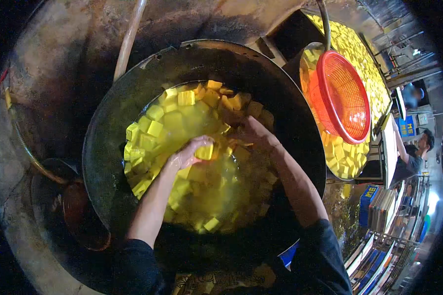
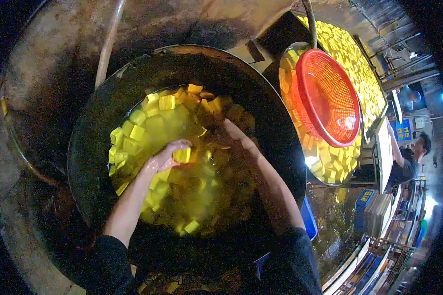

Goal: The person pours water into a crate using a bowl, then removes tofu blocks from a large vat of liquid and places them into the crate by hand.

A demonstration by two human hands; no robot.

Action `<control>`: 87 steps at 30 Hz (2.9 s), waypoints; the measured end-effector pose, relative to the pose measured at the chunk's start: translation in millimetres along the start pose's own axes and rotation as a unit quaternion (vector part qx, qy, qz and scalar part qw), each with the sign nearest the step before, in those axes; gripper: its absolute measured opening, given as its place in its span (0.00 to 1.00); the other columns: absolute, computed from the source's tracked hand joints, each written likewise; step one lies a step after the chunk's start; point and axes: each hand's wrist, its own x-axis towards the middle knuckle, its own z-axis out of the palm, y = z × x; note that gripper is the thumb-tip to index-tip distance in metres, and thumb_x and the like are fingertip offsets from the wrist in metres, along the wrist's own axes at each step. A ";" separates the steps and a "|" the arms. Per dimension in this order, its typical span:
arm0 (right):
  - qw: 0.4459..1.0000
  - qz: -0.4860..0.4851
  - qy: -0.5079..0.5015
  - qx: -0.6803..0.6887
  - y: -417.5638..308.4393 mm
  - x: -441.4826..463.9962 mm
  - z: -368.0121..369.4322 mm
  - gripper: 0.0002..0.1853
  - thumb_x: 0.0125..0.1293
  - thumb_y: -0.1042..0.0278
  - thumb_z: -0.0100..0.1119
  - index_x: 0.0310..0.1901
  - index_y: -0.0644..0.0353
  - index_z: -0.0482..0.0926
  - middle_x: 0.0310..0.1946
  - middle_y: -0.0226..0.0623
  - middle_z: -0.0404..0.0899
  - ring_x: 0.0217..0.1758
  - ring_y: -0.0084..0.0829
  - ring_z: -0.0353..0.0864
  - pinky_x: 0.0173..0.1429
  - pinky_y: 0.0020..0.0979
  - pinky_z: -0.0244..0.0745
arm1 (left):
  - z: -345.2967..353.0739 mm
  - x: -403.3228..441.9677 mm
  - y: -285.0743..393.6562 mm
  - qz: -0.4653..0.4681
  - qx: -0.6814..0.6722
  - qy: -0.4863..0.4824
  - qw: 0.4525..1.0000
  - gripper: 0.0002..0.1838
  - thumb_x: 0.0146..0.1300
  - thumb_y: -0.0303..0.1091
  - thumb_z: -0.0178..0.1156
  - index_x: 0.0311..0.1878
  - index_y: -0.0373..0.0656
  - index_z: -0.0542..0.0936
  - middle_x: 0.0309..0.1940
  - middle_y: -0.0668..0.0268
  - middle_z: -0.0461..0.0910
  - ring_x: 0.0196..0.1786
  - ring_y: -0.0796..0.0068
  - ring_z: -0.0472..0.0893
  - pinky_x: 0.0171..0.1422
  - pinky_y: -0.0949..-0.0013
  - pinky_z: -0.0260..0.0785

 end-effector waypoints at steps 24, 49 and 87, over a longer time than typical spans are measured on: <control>0.791 0.034 0.081 -0.605 31.3 -17.0 20.2 0.23 0.63 0.53 0.53 0.54 0.60 0.71 0.46 0.45 0.77 0.49 0.34 0.76 0.50 0.34 0.74 | 51.4 6.5 31.3 0.277 -0.610 0.090 0.737 0.28 0.63 0.57 0.38 0.50 0.44 0.74 0.48 0.60 0.76 0.52 0.59 0.73 0.55 0.50 0.63; 0.994 -0.052 0.079 0.045 -54.8 -37.2 65.1 0.23 0.54 0.57 0.64 0.45 0.66 0.75 0.36 0.36 0.79 0.37 0.30 0.78 0.45 0.31 0.73 | 24.9 1.3 21.4 0.251 -0.510 0.207 0.796 0.23 0.64 0.48 0.39 0.42 0.44 0.80 0.41 0.61 0.81 0.45 0.59 0.78 0.51 0.52 0.70; 0.720 0.230 0.403 0.517 347.3 -444.4 199.8 0.30 0.56 0.47 0.58 0.54 0.61 0.73 0.47 0.45 0.76 0.48 0.37 0.78 0.55 0.37 0.72 | 398.7 -68.4 -13.2 0.342 0.197 0.052 0.917 0.28 0.67 0.47 0.46 0.66 0.41 0.63 0.67 0.60 0.61 0.67 0.65 0.61 0.68 0.59 0.53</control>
